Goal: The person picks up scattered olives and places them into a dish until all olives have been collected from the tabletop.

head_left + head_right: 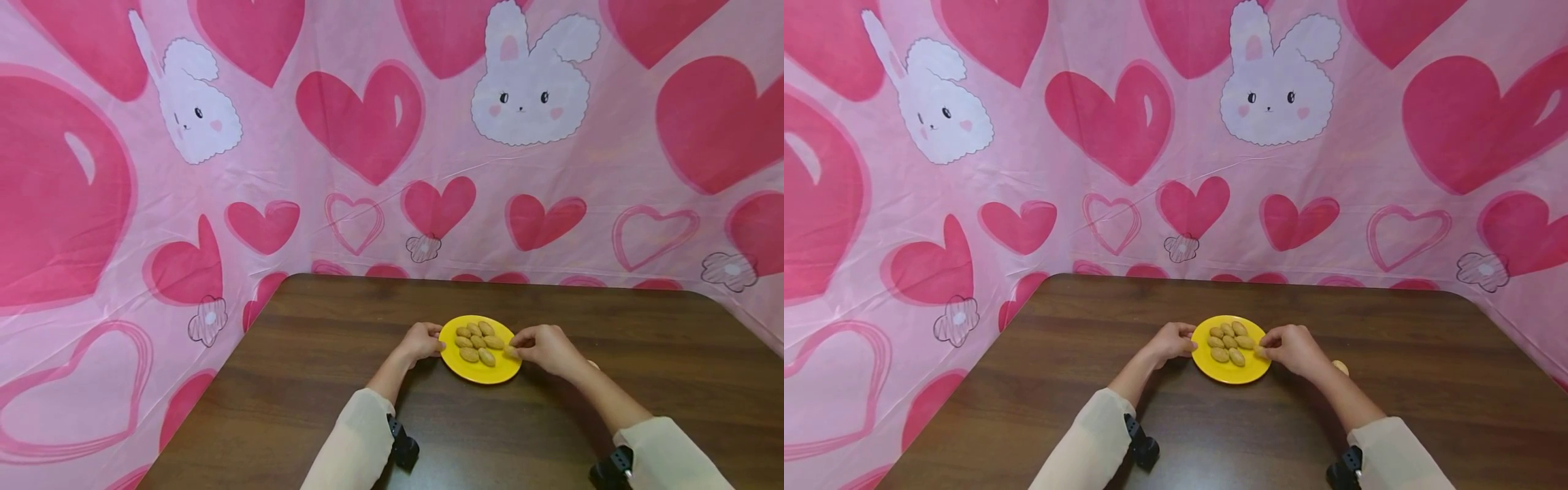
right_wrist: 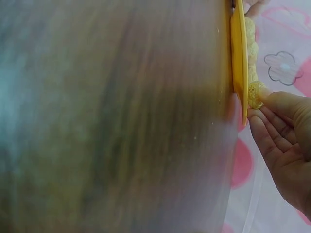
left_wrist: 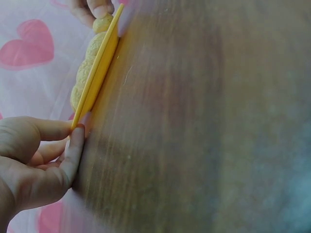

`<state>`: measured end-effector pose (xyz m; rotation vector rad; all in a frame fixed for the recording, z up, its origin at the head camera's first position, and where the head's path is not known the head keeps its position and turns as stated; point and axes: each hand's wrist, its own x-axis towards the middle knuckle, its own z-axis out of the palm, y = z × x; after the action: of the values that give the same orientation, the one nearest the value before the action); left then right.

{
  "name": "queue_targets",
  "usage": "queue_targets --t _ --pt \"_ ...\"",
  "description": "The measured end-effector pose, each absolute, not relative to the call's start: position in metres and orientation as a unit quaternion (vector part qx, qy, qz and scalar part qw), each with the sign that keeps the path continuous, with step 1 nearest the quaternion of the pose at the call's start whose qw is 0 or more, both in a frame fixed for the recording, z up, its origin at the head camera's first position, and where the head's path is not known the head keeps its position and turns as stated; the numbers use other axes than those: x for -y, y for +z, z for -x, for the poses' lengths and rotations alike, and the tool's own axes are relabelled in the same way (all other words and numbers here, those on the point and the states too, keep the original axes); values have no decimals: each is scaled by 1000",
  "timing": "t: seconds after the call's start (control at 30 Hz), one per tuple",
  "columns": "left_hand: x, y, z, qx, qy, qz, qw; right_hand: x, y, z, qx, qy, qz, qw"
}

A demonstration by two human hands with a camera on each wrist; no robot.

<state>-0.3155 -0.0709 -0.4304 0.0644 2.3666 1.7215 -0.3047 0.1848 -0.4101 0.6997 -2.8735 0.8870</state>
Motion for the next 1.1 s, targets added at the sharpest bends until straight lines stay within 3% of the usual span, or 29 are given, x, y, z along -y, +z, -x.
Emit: queue_targets --t 1.1 --pt "71 -430 316 -806 582 -19 103 -161 -414 308 937 267 -226 26"
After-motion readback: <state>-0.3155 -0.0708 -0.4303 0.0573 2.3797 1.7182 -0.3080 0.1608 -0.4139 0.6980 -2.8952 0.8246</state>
